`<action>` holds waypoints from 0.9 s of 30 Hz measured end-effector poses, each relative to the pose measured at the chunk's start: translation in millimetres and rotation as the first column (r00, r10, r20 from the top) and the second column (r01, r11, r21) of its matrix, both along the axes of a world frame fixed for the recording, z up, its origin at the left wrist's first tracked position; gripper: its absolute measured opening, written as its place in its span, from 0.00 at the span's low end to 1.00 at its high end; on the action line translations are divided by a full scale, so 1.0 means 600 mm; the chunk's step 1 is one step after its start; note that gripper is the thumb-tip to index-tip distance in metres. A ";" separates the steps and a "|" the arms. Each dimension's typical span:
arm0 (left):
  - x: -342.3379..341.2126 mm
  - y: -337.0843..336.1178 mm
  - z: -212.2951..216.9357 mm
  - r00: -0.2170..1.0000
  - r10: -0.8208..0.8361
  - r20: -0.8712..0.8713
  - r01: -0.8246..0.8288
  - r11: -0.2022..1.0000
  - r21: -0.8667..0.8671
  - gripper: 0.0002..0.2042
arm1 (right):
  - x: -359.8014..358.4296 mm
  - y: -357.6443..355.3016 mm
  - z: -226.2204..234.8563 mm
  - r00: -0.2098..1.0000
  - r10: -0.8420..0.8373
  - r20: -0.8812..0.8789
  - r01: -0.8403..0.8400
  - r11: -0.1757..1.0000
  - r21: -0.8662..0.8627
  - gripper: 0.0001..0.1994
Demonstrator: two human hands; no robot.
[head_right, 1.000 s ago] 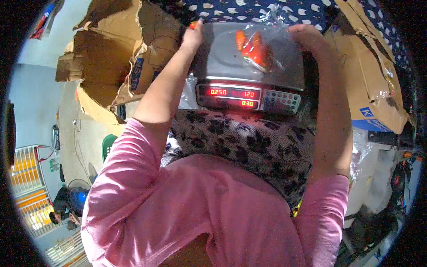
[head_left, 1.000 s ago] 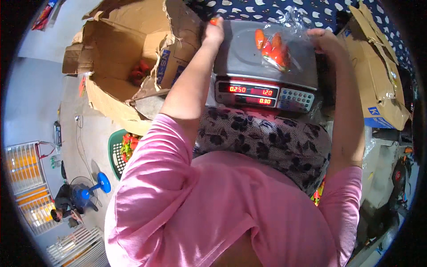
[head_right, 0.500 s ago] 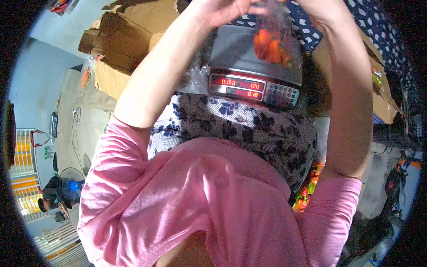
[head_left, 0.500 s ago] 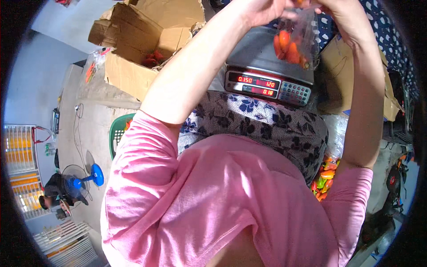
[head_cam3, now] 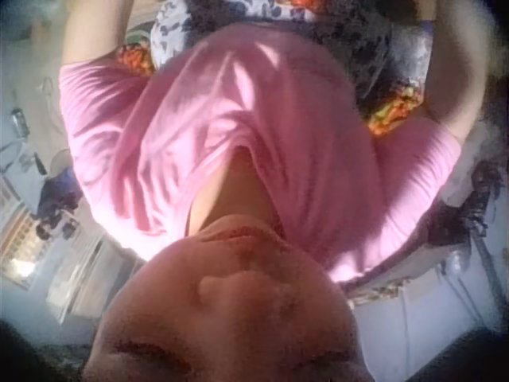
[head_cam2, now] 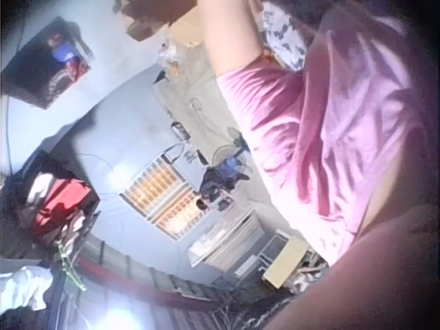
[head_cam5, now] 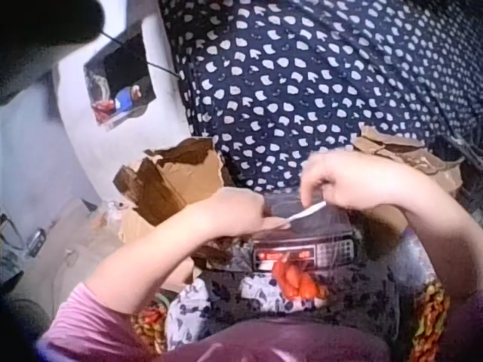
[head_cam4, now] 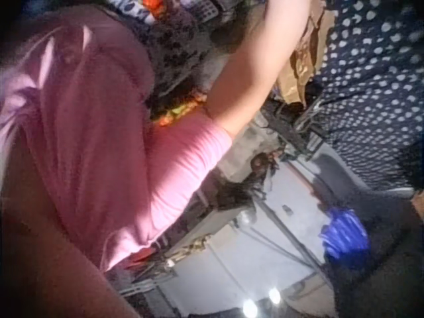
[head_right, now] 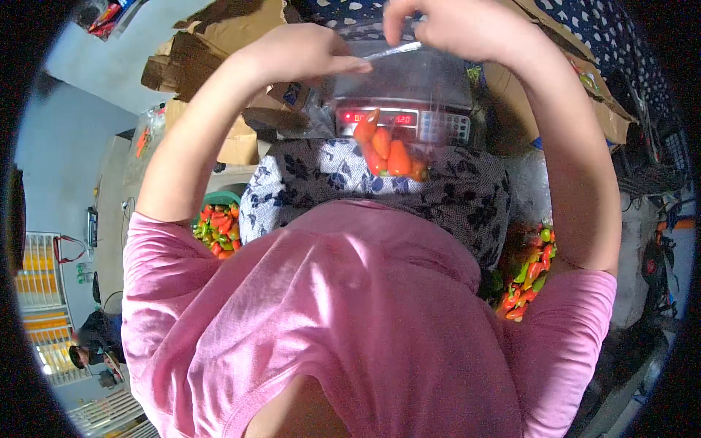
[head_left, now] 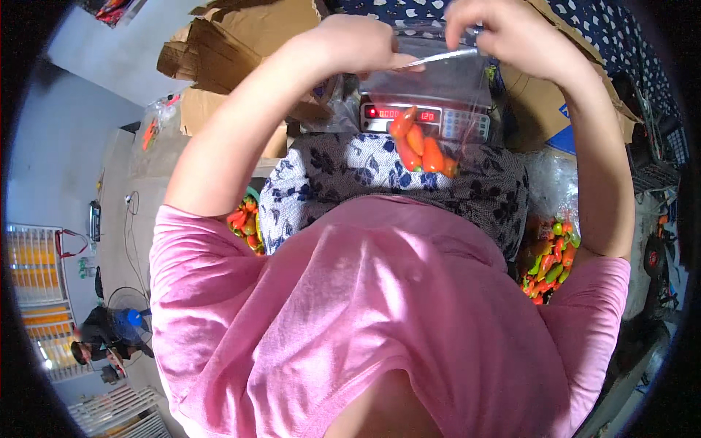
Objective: The person is sorting and weighing peppers by placing them onto a digital scale and then transferring them into plastic bags which are then tied.
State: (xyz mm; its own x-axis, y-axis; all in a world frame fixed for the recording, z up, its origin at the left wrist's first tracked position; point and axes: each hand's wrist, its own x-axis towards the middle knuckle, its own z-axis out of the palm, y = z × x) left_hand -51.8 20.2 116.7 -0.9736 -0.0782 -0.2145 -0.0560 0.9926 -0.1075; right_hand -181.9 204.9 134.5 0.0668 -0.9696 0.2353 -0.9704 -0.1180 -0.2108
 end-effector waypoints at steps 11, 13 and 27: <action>0.110 0.001 0.103 0.681 -0.463 -0.567 0.458 0.874 -0.162 0.10 | 0.071 0.012 -0.009 0.840 -0.312 0.444 0.380 0.922 -0.071 0.24; 0.092 -0.009 0.089 0.662 -0.537 -0.522 0.449 0.842 -0.297 0.08 | 0.076 -0.002 -0.018 0.889 -0.308 0.339 0.344 0.938 -0.048 0.24; 0.101 -0.072 0.062 0.787 -0.212 -0.580 0.446 0.845 0.296 0.07 | 0.106 -0.045 -0.021 0.536 -0.033 0.844 0.199 0.976 -0.088 0.25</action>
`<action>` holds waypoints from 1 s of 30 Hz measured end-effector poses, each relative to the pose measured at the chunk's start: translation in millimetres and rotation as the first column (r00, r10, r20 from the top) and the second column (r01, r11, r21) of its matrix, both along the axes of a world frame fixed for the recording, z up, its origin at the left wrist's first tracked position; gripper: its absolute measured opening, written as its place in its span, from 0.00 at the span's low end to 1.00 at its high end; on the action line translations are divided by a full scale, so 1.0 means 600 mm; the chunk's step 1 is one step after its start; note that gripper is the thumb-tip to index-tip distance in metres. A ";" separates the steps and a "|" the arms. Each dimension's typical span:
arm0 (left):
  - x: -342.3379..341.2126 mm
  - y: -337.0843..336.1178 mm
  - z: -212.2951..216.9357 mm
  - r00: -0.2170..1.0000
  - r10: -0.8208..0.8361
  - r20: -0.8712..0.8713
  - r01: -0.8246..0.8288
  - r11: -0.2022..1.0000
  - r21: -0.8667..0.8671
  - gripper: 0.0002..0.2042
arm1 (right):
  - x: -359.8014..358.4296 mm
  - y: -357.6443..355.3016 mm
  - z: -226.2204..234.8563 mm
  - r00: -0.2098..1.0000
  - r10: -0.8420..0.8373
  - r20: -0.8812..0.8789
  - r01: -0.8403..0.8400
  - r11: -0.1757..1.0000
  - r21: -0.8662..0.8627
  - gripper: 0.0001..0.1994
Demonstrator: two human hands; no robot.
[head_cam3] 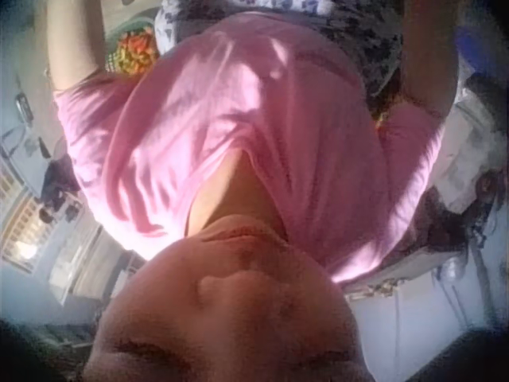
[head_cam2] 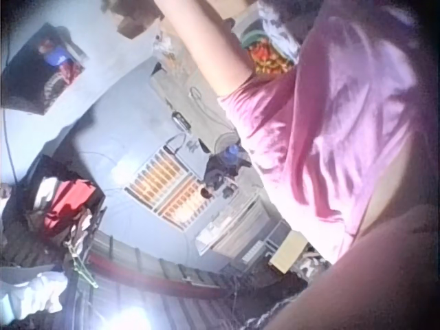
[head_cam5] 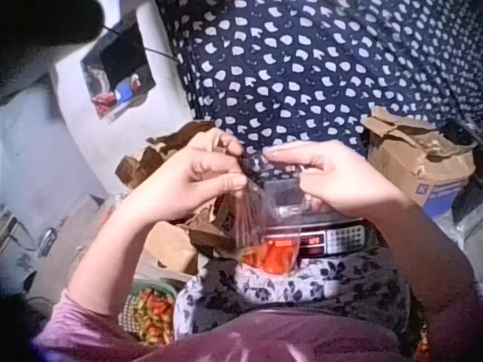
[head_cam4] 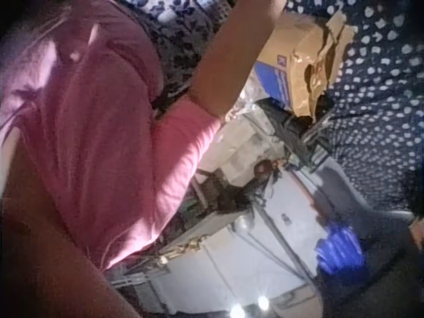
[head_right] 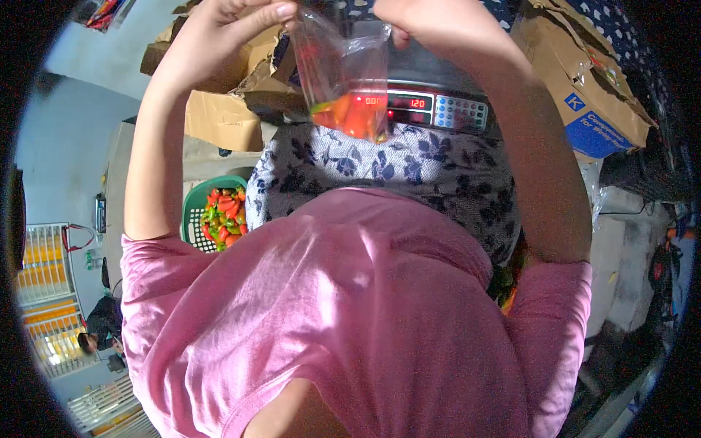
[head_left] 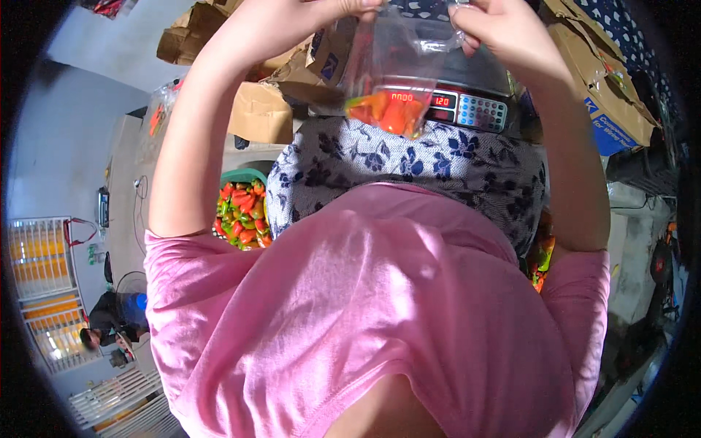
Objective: The person is sorting and weighing peppers by placing them onto a digital scale and then transferring them into plastic bags which are then tied.
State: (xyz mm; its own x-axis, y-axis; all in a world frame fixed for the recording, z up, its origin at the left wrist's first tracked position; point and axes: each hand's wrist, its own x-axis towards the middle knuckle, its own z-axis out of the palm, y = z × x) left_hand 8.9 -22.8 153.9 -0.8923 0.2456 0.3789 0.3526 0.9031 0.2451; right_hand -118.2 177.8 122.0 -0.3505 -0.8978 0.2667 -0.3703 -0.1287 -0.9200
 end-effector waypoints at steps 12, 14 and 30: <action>-0.014 0.110 -0.107 0.872 -0.473 0.127 0.222 0.612 0.759 0.07 | -0.014 0.077 -0.206 0.847 0.529 -0.059 -0.516 0.843 0.152 0.46; -0.018 0.125 -0.118 0.899 -0.422 0.117 0.185 0.608 0.772 0.08 | 0.049 0.081 -0.195 0.765 0.539 -0.353 -0.376 0.818 0.435 0.47; -0.096 0.244 -0.159 0.862 -0.100 -0.496 0.496 0.359 0.791 0.05 | 0.068 0.090 -0.372 0.928 0.212 0.306 -0.323 0.866 0.381 0.21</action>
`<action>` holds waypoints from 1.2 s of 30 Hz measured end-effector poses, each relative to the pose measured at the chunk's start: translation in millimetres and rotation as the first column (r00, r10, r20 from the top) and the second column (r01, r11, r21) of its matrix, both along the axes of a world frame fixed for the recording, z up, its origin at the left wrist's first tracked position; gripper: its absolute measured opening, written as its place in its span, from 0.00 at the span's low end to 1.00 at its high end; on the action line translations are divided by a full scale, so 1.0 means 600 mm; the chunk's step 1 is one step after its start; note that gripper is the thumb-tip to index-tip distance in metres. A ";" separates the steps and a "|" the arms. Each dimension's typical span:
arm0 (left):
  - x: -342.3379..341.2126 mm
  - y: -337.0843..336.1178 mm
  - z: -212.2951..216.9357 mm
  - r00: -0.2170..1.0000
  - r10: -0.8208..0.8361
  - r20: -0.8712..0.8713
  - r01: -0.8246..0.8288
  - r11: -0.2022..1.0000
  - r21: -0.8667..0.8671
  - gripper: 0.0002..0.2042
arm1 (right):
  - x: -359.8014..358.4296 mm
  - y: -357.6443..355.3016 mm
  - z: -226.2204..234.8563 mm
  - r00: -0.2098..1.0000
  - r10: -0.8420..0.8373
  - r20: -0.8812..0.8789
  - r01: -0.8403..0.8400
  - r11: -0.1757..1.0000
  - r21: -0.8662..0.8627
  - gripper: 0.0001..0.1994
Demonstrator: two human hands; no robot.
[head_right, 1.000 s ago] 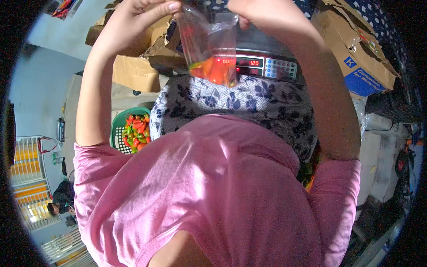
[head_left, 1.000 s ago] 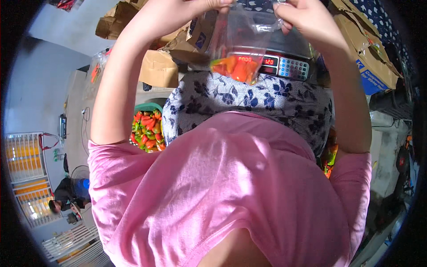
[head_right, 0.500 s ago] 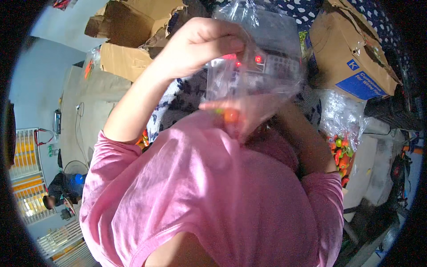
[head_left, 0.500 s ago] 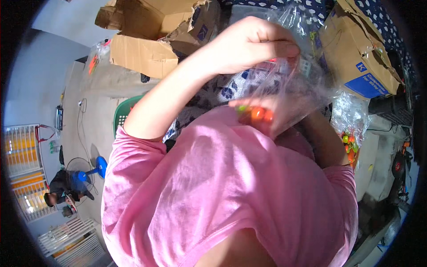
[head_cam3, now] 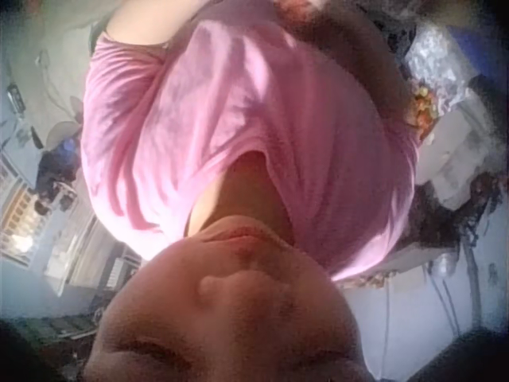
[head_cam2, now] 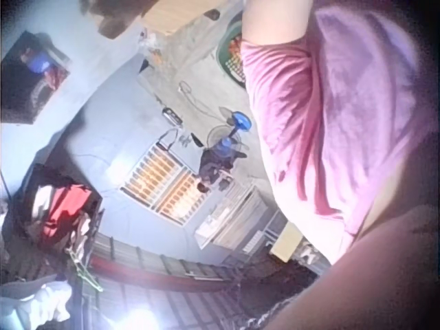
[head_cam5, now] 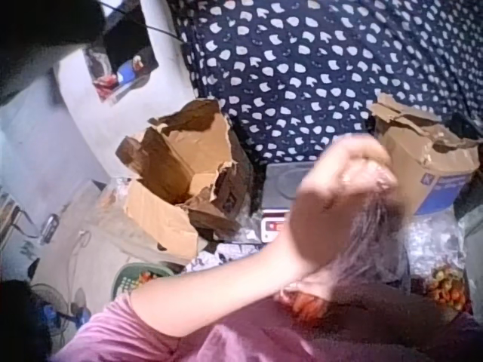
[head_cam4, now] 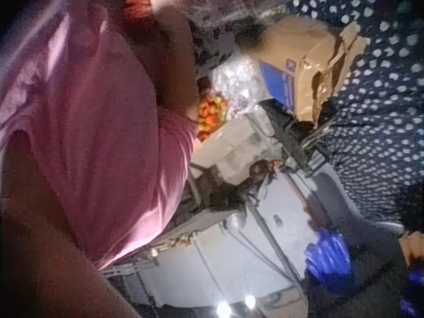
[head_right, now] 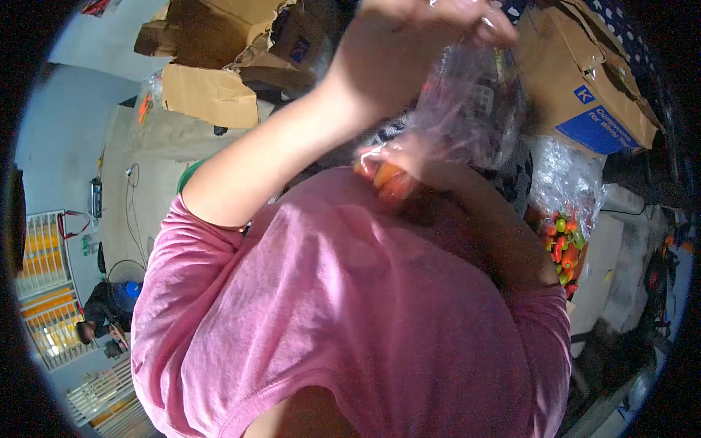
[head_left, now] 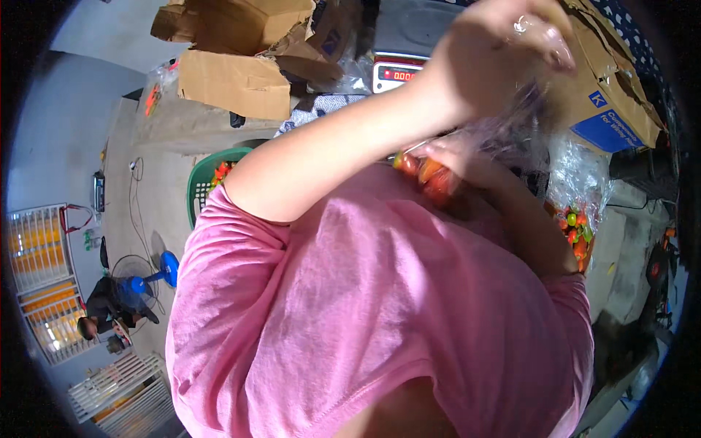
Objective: The person is sorting and weighing peppers by placing them onto a digital scale and then transferring them into plastic bags which are then tied.
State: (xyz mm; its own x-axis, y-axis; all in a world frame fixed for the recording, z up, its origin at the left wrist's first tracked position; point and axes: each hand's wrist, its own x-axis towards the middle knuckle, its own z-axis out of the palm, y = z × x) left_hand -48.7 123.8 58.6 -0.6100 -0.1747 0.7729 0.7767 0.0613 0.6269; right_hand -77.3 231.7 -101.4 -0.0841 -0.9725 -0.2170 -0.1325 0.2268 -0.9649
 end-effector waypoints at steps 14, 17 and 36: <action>0.039 -0.028 -0.108 0.990 -0.025 -0.138 -0.110 0.471 -0.875 0.05 | 0.036 0.003 0.142 0.927 -0.041 -0.372 0.052 0.998 0.019 0.21; 0.034 -0.009 -0.095 0.978 -0.040 -0.207 -0.178 0.368 -0.912 0.05 | 0.036 -0.004 0.092 0.765 -0.075 -0.640 0.230 0.960 0.162 0.19; 0.098 -0.059 -0.141 0.747 0.056 0.663 0.022 0.994 -0.109 0.36 | -0.025 -0.032 0.085 0.600 -0.466 0.651 0.732 0.648 -0.211 0.18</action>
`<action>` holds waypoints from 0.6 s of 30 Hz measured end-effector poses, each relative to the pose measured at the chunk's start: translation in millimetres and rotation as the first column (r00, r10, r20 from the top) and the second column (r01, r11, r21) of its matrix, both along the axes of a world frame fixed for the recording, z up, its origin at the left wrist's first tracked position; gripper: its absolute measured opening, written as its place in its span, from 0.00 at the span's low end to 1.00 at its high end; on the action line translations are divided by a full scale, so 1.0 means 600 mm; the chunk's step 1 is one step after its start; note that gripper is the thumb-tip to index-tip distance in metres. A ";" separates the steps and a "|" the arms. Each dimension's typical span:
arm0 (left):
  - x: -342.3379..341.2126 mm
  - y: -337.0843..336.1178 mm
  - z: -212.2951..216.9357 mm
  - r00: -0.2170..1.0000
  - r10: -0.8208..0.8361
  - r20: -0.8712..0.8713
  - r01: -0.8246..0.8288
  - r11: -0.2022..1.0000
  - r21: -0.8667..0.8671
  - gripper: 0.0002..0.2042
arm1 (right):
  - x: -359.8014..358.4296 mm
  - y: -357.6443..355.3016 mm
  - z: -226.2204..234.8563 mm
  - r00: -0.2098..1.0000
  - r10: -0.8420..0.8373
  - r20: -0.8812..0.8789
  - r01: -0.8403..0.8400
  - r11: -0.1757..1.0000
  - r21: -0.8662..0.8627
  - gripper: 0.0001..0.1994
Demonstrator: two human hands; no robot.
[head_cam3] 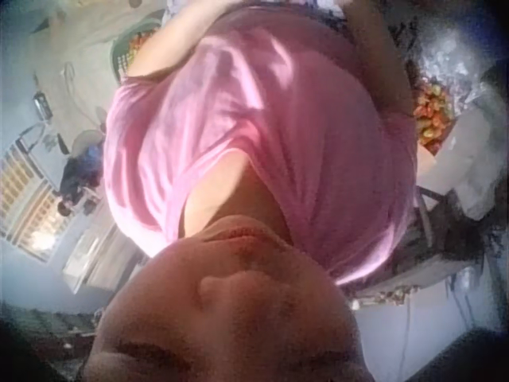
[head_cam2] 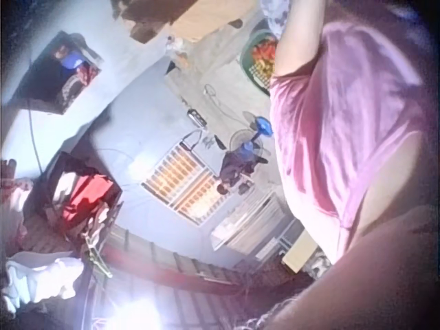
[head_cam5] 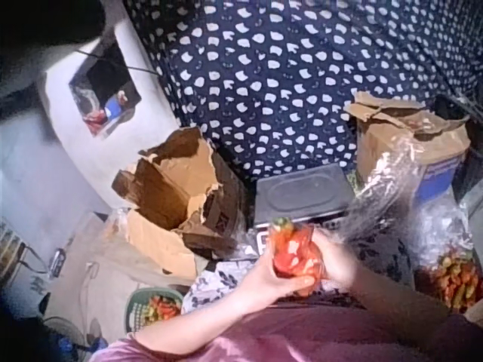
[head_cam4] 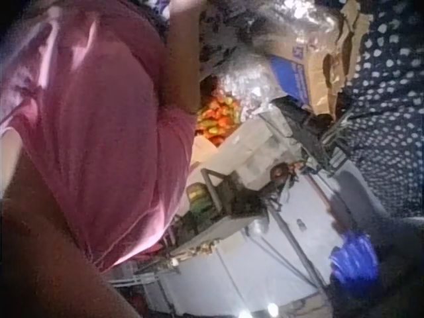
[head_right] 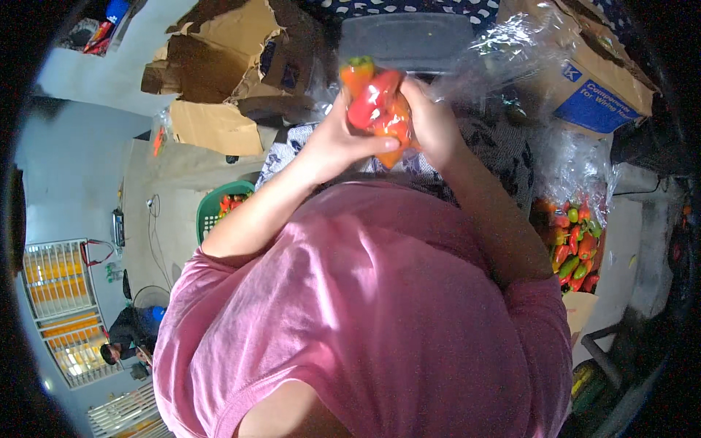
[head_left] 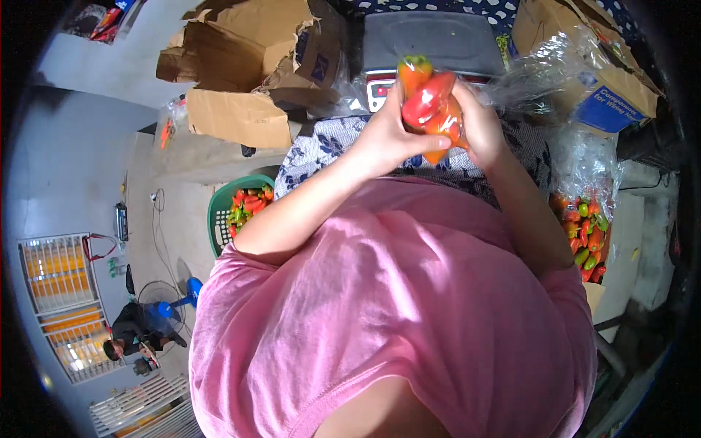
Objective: The person is sorting and weighing peppers by placing them onto a digital scale and then transferring them into plastic bags which are then tied.
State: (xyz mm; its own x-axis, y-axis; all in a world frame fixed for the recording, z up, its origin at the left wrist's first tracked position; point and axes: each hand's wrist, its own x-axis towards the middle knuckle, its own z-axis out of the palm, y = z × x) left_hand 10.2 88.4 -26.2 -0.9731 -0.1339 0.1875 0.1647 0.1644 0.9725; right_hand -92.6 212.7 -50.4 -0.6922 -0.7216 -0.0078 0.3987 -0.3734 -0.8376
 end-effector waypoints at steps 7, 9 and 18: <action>-0.014 -0.067 0.001 0.859 -0.192 -0.475 -0.392 0.350 -0.851 0.32 | -0.013 0.004 -0.012 0.941 0.115 0.318 -0.081 0.990 -0.118 0.18; -0.008 -0.085 -0.002 0.823 -0.280 -0.493 -0.423 0.276 -0.863 0.27 | -0.012 0.008 -0.003 0.877 0.327 0.352 -0.280 0.943 -0.178 0.20; 0.026 -0.008 -0.038 0.973 -0.033 0.229 -0.090 0.858 0.506 0.27 | 0.021 -0.016 -0.032 0.977 0.055 0.205 -0.027 0.990 -0.137 0.22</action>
State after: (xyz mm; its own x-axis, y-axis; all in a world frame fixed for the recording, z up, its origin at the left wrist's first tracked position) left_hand 26.0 83.8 -48.8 -0.9746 -0.1785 -0.1351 -0.0623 -0.3631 0.9297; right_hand -79.9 203.2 -69.9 -0.6550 -0.7539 -0.0507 0.5760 -0.4547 -0.6793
